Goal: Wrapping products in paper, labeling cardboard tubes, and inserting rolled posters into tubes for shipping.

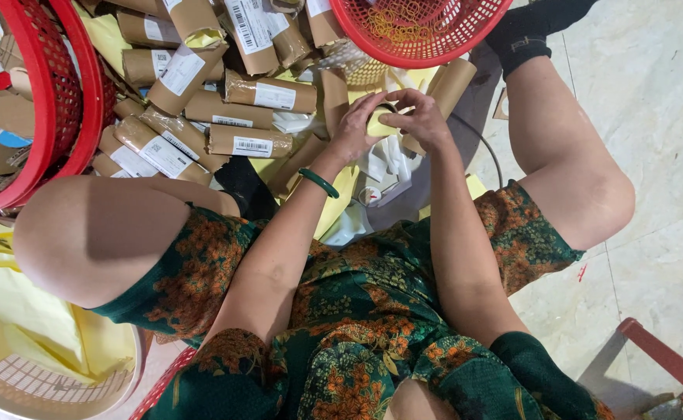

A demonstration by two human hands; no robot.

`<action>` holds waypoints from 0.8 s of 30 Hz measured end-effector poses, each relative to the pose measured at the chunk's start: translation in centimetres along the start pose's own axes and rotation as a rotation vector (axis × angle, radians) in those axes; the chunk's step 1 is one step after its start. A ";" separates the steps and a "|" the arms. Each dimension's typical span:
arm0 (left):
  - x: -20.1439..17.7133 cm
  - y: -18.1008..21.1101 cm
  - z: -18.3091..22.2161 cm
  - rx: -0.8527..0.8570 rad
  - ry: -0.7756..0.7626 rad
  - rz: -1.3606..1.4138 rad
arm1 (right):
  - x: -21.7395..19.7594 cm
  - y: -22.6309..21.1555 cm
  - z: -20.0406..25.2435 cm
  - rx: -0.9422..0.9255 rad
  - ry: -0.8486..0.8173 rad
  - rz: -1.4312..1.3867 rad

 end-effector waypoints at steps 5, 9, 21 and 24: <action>0.0 -0.6 0.0 -0.030 -0.020 0.026 | 0.3 0.3 -0.5 -0.177 0.130 0.273; 0.0 -0.6 -0.4 -0.105 -0.040 0.117 | 0.3 -1.7 0.0 -0.265 0.292 0.535; -3.0 2.5 -1.1 -0.018 0.268 -0.194 | 1.1 -2.4 0.9 -0.038 0.279 0.330; -3.3 2.4 -1.0 -0.026 0.318 -0.244 | 2.3 -2.4 1.5 0.154 0.154 0.124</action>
Point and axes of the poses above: each hand's wrist, its own z-axis away from the middle knuckle, its own x-axis out of the palm, y = z × x, the point moved 8 cm from there along -z, towards the middle knuckle, and after that the axes turned 6 degrees about -z, right-handed, at the moved point
